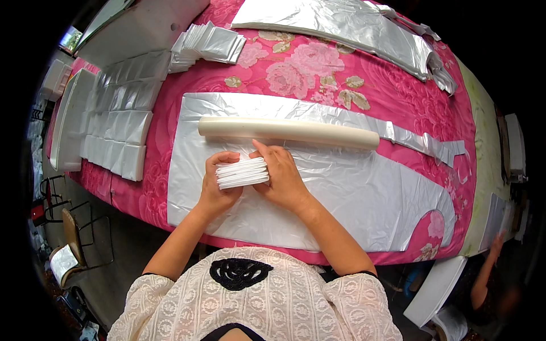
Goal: The person wraps small white rectangular objects in clear plastic film on a pink floral tablecloth. They unroll the film, place an object on it, fold the film over, and stack the finished packages into a white tray. The process is repeated continuously throughout the clip.
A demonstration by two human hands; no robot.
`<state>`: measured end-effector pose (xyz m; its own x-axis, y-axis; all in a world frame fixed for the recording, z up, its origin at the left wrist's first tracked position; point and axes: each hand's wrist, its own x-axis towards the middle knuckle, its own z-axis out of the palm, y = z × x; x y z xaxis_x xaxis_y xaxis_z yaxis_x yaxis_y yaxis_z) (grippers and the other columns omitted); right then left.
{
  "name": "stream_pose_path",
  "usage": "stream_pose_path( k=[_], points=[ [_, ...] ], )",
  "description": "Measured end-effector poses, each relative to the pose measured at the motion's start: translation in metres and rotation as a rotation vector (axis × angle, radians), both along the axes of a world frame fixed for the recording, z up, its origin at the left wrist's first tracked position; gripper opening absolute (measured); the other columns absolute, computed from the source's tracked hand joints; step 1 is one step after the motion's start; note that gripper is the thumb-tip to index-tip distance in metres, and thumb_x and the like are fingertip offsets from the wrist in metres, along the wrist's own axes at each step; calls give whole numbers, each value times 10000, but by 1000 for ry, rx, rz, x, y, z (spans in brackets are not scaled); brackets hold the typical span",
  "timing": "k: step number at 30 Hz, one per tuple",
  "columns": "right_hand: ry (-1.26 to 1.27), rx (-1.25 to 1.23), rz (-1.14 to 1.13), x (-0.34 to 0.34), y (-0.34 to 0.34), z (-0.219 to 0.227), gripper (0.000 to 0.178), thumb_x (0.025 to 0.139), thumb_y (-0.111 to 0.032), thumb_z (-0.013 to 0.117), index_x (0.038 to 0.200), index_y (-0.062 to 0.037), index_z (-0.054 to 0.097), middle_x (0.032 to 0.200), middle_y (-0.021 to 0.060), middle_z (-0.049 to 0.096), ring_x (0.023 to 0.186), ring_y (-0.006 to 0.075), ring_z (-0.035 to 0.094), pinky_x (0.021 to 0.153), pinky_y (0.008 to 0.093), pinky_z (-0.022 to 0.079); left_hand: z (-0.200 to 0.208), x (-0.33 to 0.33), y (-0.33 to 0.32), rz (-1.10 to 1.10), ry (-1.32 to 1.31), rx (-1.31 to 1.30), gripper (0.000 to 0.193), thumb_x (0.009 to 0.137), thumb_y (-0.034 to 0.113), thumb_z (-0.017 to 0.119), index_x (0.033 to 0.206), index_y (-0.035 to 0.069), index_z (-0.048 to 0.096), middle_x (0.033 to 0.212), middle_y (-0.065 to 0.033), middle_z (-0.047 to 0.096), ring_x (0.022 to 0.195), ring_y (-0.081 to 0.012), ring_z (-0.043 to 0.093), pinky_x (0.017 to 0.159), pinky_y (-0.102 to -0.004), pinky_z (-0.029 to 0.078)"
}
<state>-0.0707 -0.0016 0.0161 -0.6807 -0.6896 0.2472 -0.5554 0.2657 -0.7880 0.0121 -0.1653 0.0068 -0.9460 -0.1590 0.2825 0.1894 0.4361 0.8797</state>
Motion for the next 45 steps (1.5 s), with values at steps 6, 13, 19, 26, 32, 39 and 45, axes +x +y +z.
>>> stream_pose_path(
  k=[6,13,19,26,32,39,45],
  points=[
    [-1,-2,2,0,0,-1,770,630,-87,720,1313,-28,370,1117,73,585,1093,293,466,958,411,336,-1,0,0,-6,-1,-1,584,679,-66,643,1179,32,357,1098,-115,516,945,-211,548,824,-302,451],
    [-120,-75,-54,2,3,5,780,617,-77,734,1314,-57,382,1113,86,579,1089,295,471,953,394,361,-1,1,0,4,-10,-2,618,663,-52,651,1190,41,341,1078,-131,537,952,-256,557,825,-336,458],
    [-129,-74,-5,-12,17,11,579,617,-55,733,1165,-82,546,1072,85,592,1051,279,498,925,374,402,-6,0,0,-7,9,4,644,651,-47,655,1198,42,328,1053,-146,544,940,-285,564,812,-356,463],
    [-111,-78,-2,-15,12,5,307,655,6,700,946,-78,654,937,45,641,938,229,560,842,339,443,3,3,-5,-23,-76,21,536,692,-69,642,1159,36,401,1041,-100,534,913,-208,560,808,-297,454],
    [-204,-6,-4,-7,2,17,204,673,-4,694,869,-50,658,862,72,650,843,234,586,758,317,464,16,30,-28,42,-87,126,340,699,56,697,1009,7,569,969,-131,609,895,-251,598,805,-320,470],
    [-291,-34,198,17,-59,38,310,718,-62,696,1018,-37,622,914,88,656,854,218,599,782,298,447,24,86,-86,224,-97,602,169,840,58,635,993,0,594,907,-47,638,844,-97,608,763,-248,488],
    [-254,117,292,41,-99,34,376,710,-79,698,1072,-46,601,976,87,651,902,237,578,805,319,444,62,130,-272,760,186,819,132,868,68,592,980,0,609,901,-55,646,795,-114,610,755,-251,498]
  ],
)
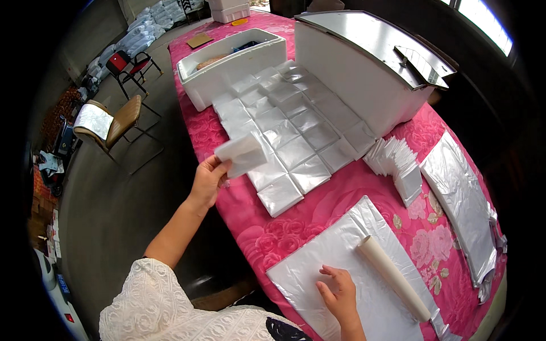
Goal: The person wraps small white rectangular objects in clear plastic film on a pink floral tablecloth. They unroll the film, place an object on it, fold the film over, and stack the finished packages into a white tray. The process is repeated continuously throughout the clip.
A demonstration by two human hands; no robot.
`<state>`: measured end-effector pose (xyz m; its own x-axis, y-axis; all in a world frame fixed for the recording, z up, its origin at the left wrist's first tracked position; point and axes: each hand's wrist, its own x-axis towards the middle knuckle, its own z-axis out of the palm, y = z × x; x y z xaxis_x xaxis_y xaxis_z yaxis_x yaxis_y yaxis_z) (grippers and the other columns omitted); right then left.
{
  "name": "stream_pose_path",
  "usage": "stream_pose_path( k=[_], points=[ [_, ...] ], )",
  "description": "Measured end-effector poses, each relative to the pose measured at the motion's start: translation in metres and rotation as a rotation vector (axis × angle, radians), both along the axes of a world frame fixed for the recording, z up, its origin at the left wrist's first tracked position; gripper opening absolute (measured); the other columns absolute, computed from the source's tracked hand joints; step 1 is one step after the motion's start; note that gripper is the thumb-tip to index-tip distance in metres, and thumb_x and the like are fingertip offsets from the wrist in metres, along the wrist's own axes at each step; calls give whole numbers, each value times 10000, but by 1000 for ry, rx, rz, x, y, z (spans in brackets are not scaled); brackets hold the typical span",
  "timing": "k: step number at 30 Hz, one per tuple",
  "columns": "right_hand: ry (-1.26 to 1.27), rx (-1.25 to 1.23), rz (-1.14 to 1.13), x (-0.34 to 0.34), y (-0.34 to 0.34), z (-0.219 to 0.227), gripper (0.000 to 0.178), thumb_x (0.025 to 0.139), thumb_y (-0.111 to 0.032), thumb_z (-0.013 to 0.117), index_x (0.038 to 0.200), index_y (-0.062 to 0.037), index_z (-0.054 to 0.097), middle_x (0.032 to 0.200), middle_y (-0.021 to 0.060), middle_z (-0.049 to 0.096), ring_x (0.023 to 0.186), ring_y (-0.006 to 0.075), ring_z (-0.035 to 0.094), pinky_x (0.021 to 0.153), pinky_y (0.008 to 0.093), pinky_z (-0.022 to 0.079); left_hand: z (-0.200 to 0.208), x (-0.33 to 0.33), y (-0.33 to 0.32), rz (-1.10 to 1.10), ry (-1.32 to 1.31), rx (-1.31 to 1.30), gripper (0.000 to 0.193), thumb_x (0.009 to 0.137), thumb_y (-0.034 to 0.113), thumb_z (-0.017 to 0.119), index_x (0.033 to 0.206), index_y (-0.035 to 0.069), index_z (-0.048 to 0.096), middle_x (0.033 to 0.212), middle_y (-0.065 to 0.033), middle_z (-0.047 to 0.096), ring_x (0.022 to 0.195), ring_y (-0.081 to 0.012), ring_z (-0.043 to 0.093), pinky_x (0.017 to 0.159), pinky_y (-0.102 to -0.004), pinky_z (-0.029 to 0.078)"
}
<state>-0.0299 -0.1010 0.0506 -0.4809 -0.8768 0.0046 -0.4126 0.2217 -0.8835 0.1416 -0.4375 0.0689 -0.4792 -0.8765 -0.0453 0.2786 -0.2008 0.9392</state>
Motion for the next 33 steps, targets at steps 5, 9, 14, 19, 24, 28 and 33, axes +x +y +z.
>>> stream_pose_path(
  k=[5,9,14,19,24,28,33],
  points=[
    [83,3,-34,15,-10,-13,323,698,-53,680,1012,-39,607,957,90,628,915,251,560,824,332,433,1,32,-162,305,-38,19,217,828,79,642,1007,-12,560,911,-70,616,799,-160,607,730,-258,506],
    [114,12,-78,23,-14,-12,303,676,-25,667,974,-34,608,922,95,609,891,248,555,814,330,435,-20,37,-241,425,-172,94,154,815,93,656,915,9,575,865,-72,610,757,-160,593,673,-280,507],
    [157,31,-68,20,-11,-16,291,662,-41,672,948,-42,619,915,98,606,872,259,551,789,333,436,-42,17,-281,439,-326,116,124,808,87,656,878,8,590,855,-69,606,760,-169,590,651,-282,524],
    [163,53,-57,19,-10,-18,287,687,-64,663,968,-42,615,944,118,604,879,282,550,795,363,434,-53,7,-302,452,-396,159,164,798,79,658,932,4,602,886,-73,604,778,-180,591,642,-284,532],
    [202,15,-54,18,-20,-4,213,723,-30,652,935,-32,633,872,129,615,825,291,570,763,366,456,-74,8,-325,474,-445,175,229,800,110,651,997,10,591,949,-92,595,822,-215,587,668,-322,527],
    [174,29,-48,16,-19,-5,227,730,-42,650,956,-34,628,898,133,611,845,295,565,776,370,451,-70,-11,-328,485,-315,242,315,844,117,565,1131,1,506,1078,-131,559,964,-261,563,791,-414,496],
    [183,-3,-63,17,-19,-6,217,732,-40,650,948,-35,630,895,130,613,838,292,565,769,367,452,-56,-27,-334,412,-220,349,380,865,146,513,1201,-8,427,1160,-159,513,1052,-282,528,878,-461,456]
  ],
)
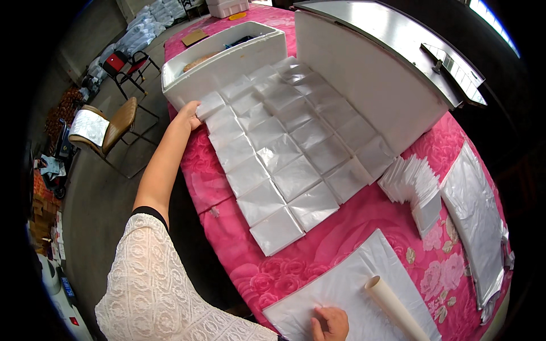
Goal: The person wraps small white rectangular objects in clear plastic film on a pink floral tablecloth. They unroll the film, place an object on it, fold the film over, and stack the finished packages into a white tray. The process is repeated continuously throughout the clip.
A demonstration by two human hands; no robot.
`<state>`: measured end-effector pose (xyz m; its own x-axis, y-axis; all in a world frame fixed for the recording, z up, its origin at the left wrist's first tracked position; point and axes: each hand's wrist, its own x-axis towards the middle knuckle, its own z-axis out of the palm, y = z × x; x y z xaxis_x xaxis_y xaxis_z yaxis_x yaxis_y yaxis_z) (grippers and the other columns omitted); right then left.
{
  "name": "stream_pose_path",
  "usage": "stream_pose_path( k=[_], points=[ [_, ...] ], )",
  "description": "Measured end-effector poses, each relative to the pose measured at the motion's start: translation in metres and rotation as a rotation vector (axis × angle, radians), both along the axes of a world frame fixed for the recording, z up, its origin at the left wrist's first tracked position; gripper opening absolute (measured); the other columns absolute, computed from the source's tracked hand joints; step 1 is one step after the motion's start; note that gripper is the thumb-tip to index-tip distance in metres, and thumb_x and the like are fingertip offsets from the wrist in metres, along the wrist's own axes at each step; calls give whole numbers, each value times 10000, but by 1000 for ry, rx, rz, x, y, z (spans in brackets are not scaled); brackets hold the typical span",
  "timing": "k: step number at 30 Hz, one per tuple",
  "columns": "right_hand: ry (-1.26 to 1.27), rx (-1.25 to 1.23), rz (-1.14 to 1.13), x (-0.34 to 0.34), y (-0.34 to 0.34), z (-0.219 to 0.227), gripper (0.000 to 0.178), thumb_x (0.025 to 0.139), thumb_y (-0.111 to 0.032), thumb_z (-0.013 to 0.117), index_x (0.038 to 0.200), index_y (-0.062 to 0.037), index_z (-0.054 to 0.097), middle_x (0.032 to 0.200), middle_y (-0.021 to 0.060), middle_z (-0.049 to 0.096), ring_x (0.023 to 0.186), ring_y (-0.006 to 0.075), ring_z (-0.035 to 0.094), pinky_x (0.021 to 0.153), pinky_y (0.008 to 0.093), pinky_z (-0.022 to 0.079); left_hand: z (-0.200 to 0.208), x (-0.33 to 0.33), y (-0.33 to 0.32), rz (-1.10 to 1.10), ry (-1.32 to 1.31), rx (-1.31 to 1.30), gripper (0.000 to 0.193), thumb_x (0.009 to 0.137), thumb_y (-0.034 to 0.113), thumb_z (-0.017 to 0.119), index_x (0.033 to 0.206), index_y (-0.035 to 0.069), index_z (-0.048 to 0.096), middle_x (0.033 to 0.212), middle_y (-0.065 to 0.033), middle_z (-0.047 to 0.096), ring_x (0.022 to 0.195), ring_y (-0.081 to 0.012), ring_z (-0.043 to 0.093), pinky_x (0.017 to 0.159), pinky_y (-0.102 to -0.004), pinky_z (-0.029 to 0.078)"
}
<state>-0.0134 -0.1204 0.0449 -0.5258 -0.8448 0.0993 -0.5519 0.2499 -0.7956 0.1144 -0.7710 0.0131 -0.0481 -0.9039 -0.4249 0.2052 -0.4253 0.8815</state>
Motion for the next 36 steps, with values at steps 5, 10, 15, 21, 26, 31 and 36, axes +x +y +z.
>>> stream_pose_path(
  k=[5,10,15,21,26,31,36],
  points=[
    [-24,1,-18,1,1,0,209,732,-39,648,941,-35,632,891,130,616,840,293,567,770,370,453,7,-14,3,-110,-45,49,370,901,252,442,1188,19,463,1150,-141,549,1050,-286,545,918,-455,430],
    [-15,-21,-6,3,4,-7,232,709,-44,657,940,-44,631,891,117,619,836,283,567,768,359,450,13,-4,13,-100,59,-7,464,876,335,482,1224,33,429,1188,-146,524,1073,-279,524,914,-430,427],
    [11,-20,-25,2,4,-8,275,677,-43,672,948,-63,631,872,77,631,815,257,573,755,337,447,24,-14,36,92,46,-145,586,862,403,489,1310,45,367,1293,-139,454,1173,-269,442,981,-414,361],
    [-34,-93,11,-30,14,8,312,698,-23,674,1005,-51,623,948,97,620,877,282,570,778,362,457,-23,35,51,47,-288,-647,558,897,286,504,1291,-88,377,1332,-170,415,1217,-217,403,1024,-309,289],
    [197,-85,-196,-79,32,24,370,697,-34,687,1057,-44,603,1024,111,596,948,282,552,829,374,443,5,-9,214,-430,-430,-1005,430,888,95,489,1298,-2,399,1420,-118,326,1292,-220,335,1060,-366,250],
    [359,100,-259,-111,51,36,493,684,-59,713,1150,-50,555,1142,136,543,1067,298,493,920,391,405,20,-33,345,-761,-433,-1210,473,810,33,504,1276,41,426,1433,-140,303,1305,-264,320,1060,-384,257],
    [406,369,-330,-119,128,31,562,663,-85,735,1190,-62,539,1165,137,536,1091,308,481,947,389,397,36,-47,452,-1036,-278,-1258,426,754,12,581,1173,12,499,1375,-192,361,1233,-336,405,1008,-391,346]
  ],
)
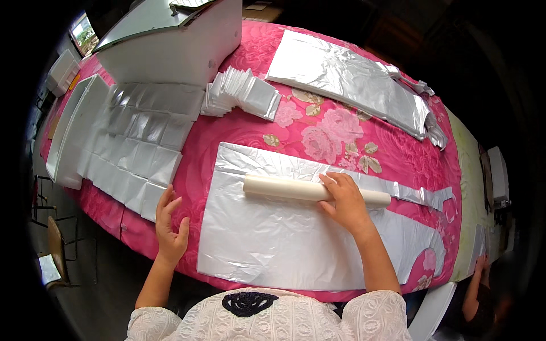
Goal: The person wraps small white rectangular objects in clear plastic film on a pink floral tablecloth. They unroll the film, place an object on it, fold the film over, and stack the finished packages into a white tray. The process is repeated continuously throughout the clip.
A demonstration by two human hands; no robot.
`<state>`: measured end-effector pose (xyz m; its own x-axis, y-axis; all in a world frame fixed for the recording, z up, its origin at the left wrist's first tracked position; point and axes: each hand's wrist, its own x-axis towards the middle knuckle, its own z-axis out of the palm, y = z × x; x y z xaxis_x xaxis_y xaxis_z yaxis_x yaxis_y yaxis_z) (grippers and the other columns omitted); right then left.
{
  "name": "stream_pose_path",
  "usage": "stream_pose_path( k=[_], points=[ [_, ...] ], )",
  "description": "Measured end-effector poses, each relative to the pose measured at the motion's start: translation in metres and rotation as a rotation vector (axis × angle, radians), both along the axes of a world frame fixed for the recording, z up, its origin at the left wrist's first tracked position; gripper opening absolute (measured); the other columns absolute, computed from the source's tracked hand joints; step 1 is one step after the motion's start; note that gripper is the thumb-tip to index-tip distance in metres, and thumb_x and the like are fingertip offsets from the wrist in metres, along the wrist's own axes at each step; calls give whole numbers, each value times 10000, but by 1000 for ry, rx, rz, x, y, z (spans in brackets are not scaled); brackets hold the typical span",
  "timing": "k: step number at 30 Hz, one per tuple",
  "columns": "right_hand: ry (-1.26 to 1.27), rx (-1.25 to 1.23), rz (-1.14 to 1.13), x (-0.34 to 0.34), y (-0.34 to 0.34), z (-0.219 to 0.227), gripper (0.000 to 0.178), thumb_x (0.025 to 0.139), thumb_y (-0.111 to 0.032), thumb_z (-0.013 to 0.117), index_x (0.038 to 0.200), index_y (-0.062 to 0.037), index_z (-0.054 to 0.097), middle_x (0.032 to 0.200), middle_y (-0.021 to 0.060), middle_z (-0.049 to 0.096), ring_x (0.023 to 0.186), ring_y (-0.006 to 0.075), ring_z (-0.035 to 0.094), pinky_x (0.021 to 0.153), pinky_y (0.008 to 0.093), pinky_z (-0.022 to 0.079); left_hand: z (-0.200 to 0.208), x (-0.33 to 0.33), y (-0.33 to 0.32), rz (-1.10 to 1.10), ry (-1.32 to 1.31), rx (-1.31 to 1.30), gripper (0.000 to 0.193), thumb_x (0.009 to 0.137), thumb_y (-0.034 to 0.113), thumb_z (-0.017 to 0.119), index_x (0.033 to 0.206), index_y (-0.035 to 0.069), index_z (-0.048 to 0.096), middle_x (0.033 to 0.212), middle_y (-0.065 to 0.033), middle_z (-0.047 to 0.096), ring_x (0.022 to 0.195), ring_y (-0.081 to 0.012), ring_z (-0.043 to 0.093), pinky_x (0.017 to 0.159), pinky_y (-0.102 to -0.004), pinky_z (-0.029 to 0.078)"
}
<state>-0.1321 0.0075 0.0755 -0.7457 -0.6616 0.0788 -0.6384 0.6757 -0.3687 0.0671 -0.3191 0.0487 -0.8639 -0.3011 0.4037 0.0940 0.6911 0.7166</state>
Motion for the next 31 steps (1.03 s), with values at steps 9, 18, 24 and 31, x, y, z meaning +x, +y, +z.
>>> stream_pose_path(
  k=[9,18,24,31],
  points=[
    [-152,-11,-461,110,103,-18,574,802,-265,642,1242,57,462,1114,184,513,1023,330,497,901,410,397,1,-46,165,-705,-245,40,542,761,117,664,1251,34,447,1371,-232,339,1215,-402,398,995,-419,361],
    [65,-14,-244,97,216,-56,496,916,-285,442,1304,21,414,1414,183,327,1314,342,288,1071,414,235,-25,-71,293,-803,-164,-252,816,791,457,596,1376,-10,270,1441,-320,58,1341,-477,73,1088,-475,163],
    [282,22,-713,48,405,-79,403,893,-166,444,1242,34,483,1309,209,457,1247,338,399,1048,363,304,-33,-62,323,-747,-125,-227,806,795,404,600,1386,-9,238,1455,-301,21,1353,-465,37,1086,-488,146],
    [125,-15,-1060,63,458,-67,328,857,-204,557,1163,-93,597,1193,222,548,1174,291,495,993,309,375,-25,-58,344,-763,-211,-205,794,768,331,631,1385,9,250,1474,-259,22,1359,-441,54,1086,-520,129]
  ],
)
